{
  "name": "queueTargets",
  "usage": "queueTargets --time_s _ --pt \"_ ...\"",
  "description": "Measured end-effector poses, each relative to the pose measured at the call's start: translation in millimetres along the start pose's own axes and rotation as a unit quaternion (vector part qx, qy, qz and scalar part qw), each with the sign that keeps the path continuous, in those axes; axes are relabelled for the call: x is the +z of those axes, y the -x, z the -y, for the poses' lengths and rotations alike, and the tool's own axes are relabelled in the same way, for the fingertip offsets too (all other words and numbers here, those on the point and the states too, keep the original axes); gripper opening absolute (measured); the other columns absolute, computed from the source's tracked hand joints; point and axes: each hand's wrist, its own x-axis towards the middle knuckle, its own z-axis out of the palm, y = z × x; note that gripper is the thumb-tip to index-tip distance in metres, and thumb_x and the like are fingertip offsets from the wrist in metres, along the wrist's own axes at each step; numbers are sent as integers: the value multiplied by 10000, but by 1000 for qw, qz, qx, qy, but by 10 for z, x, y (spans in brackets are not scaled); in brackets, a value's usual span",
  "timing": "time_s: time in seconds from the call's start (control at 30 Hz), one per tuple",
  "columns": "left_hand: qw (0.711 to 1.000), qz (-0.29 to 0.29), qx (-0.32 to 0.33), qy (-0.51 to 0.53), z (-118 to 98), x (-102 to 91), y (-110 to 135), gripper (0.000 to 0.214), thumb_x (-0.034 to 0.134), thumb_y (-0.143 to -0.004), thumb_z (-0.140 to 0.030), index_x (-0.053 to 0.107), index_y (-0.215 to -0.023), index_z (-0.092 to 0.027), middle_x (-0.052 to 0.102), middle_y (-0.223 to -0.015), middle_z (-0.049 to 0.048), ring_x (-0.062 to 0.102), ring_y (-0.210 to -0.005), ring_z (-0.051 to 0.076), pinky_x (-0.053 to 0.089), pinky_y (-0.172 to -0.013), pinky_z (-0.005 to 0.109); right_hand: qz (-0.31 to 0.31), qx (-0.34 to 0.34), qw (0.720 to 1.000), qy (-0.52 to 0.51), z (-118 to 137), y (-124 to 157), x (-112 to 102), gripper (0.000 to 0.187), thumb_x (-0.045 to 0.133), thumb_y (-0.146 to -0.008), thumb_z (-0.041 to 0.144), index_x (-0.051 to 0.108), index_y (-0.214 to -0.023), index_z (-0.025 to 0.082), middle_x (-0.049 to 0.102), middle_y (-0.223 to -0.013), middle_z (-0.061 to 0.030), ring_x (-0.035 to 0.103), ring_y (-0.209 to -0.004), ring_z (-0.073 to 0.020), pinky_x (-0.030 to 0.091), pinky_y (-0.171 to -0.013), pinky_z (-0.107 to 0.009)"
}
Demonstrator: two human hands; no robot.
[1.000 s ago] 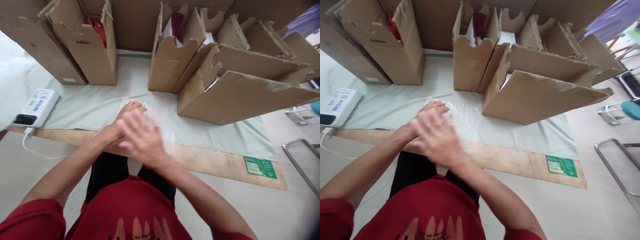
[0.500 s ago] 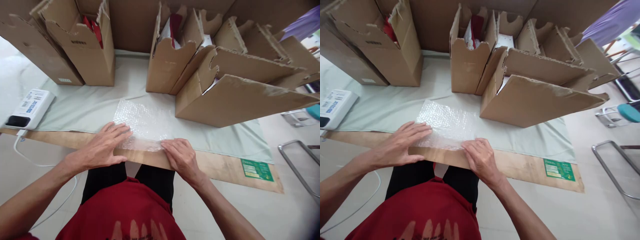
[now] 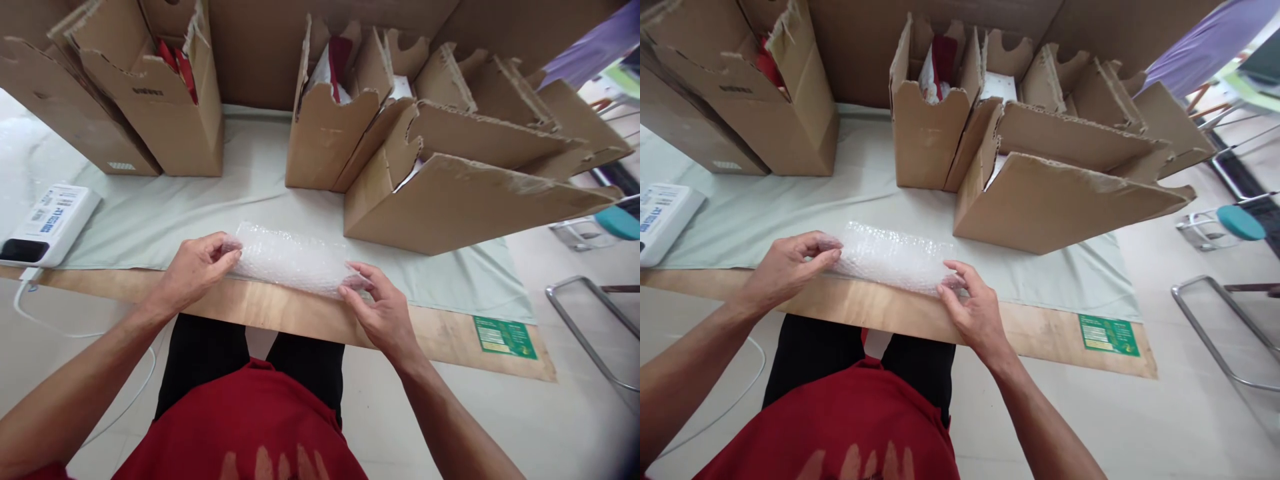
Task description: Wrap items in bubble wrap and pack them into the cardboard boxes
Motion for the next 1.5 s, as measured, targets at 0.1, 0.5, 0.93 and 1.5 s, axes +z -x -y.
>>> queueTargets --time_s 0.1,0.5,0.93,1.5 --pt "1000 -19 0 -21 49 84 -171 280 579 -844 -436 724 -931 -212 732 -817 19 665 -730 181 506 -694 296 -16 28 999 12 -76 -113 55 406 665 -897 373 629 -1269 214 701 -815 -3 673 -743 -194 559 -757 -348" --pt "958 -39 20 -285 29 204 -191 458 511 -936 -412 622 -1323 -195 728 -1085 89 703 -908 262 507 -727 347 -37 -28 981 191 -294 -263 82 403 596 -946 386 634 -1303 201 715 -1048 -89 620 -692 -208 535 -751 -388" --pt "967 40 5 -253 -78 160 -254 583 466 -899 -328 521 -1463 -190 710 -932 45 674 -842 244 481 -745 353 39 49 998 1 -129 -302 21 141 640 -872 353 595 -895 221 613 -748 9 556 -655 -162 430 -619 -297" --pt "960 75 -35 -269 -49 143 -96 627 448 -895 -364 448 -1492 -173 688 -839 28 659 -799 265 440 -692 353 -23 49 993 103 -110 -60 148 614 598 -898 372 514 -1480 195 555 -713 29 564 -656 -196 469 -665 -329"
